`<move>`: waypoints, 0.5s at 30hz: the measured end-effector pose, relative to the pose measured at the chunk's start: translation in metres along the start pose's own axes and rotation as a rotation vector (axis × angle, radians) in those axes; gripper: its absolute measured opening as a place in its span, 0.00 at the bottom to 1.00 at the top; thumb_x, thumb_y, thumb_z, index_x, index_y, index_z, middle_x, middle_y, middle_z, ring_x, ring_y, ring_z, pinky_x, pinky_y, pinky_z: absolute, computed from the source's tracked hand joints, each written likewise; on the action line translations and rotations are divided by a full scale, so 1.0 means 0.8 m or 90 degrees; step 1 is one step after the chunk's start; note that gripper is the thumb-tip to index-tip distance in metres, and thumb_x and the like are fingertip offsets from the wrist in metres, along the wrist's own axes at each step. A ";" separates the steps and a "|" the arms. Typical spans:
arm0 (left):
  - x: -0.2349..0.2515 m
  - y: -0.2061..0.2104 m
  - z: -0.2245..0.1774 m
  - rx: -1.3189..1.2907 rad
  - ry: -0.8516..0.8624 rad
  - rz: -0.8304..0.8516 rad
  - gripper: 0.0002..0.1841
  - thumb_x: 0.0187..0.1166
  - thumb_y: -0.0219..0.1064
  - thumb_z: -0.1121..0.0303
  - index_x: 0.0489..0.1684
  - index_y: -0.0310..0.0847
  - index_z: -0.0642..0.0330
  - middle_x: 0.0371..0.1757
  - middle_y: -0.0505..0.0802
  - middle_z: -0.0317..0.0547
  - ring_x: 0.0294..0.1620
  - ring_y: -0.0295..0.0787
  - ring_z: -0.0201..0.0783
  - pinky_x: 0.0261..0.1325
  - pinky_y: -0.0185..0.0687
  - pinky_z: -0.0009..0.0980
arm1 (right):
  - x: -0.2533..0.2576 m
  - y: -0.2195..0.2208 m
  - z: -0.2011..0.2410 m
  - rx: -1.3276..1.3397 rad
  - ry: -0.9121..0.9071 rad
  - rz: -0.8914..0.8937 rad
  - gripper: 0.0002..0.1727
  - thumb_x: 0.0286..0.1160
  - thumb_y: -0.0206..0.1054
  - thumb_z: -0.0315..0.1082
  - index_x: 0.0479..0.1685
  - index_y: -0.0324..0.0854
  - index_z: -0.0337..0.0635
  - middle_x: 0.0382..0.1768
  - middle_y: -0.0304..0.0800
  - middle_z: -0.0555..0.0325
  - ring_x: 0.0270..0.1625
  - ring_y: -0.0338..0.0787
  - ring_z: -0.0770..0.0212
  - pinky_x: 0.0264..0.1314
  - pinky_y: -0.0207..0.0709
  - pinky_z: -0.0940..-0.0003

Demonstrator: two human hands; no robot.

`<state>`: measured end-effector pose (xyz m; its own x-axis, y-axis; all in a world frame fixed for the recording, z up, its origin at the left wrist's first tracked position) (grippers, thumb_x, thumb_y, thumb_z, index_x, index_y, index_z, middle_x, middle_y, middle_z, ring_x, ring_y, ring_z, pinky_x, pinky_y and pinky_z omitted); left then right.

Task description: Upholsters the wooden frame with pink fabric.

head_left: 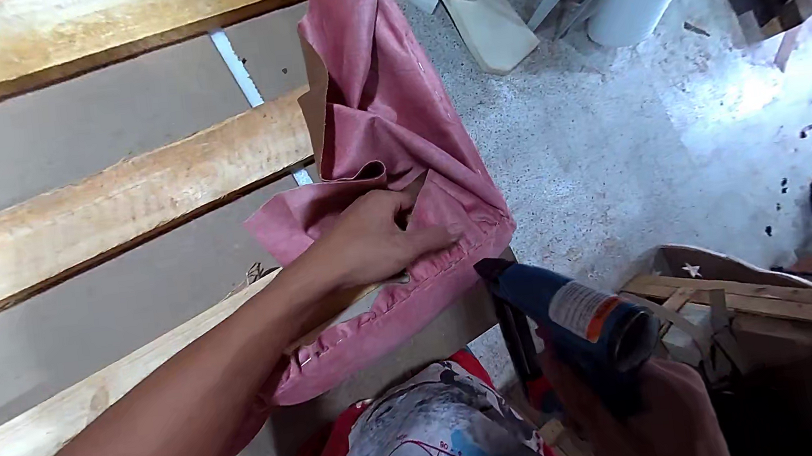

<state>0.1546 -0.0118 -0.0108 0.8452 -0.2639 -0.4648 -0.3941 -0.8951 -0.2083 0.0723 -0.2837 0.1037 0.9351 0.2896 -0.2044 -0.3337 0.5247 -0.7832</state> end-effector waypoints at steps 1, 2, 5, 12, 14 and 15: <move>0.004 0.005 -0.008 0.018 -0.004 -0.006 0.28 0.67 0.74 0.33 0.41 0.90 0.51 0.30 0.92 0.37 0.32 0.91 0.33 0.40 0.91 0.41 | 0.002 -0.004 -0.006 -0.001 -0.004 -0.011 0.16 0.81 0.69 0.51 0.38 0.87 0.47 0.23 0.90 0.69 0.22 0.89 0.74 0.21 0.86 0.70; 0.009 0.010 -0.016 0.043 -0.002 -0.020 0.31 0.64 0.75 0.31 0.37 0.88 0.54 0.27 0.90 0.39 0.28 0.89 0.35 0.35 0.89 0.43 | 0.005 -0.007 -0.013 -0.002 -0.008 -0.021 0.17 0.81 0.68 0.51 0.37 0.87 0.47 0.22 0.90 0.69 0.21 0.88 0.74 0.19 0.85 0.69; 0.025 0.021 -0.033 0.097 0.024 -0.091 0.25 0.70 0.78 0.41 0.20 0.81 0.55 0.19 0.83 0.39 0.22 0.80 0.37 0.29 0.78 0.42 | 0.015 -0.015 -0.028 -0.005 -0.012 -0.027 0.17 0.81 0.67 0.53 0.38 0.88 0.50 0.21 0.89 0.71 0.19 0.87 0.74 0.16 0.83 0.69; 0.036 0.033 -0.015 0.082 -0.070 -0.113 0.20 0.74 0.75 0.46 0.21 0.84 0.51 0.21 0.86 0.38 0.26 0.85 0.39 0.32 0.81 0.47 | 0.043 -0.028 -0.035 -0.028 -0.042 0.001 0.17 0.81 0.65 0.56 0.37 0.87 0.55 0.20 0.87 0.75 0.18 0.85 0.76 0.15 0.81 0.71; 0.036 0.034 -0.017 0.103 -0.063 -0.112 0.19 0.75 0.75 0.47 0.23 0.84 0.51 0.22 0.86 0.38 0.27 0.84 0.39 0.32 0.80 0.47 | 0.045 -0.030 -0.032 -0.041 -0.043 0.009 0.17 0.81 0.65 0.57 0.37 0.87 0.55 0.20 0.87 0.75 0.19 0.85 0.77 0.15 0.81 0.71; 0.036 0.034 -0.017 0.117 -0.055 -0.116 0.19 0.75 0.74 0.46 0.25 0.86 0.50 0.23 0.86 0.38 0.28 0.85 0.39 0.34 0.81 0.48 | 0.046 -0.031 -0.032 -0.045 -0.043 0.011 0.17 0.81 0.65 0.57 0.37 0.87 0.56 0.20 0.87 0.76 0.19 0.85 0.77 0.15 0.81 0.72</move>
<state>0.1733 -0.0487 -0.0182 0.8771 -0.0661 -0.4758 -0.3046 -0.8424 -0.4446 0.1181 -0.3062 0.1005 0.9184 0.3528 -0.1792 -0.3376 0.4621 -0.8201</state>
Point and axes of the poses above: each hand's wrist, its own x-axis towards the middle knuckle, its own y-axis out of the palm, z = x × y, the point moved 3 cm from there along x, towards the middle knuckle
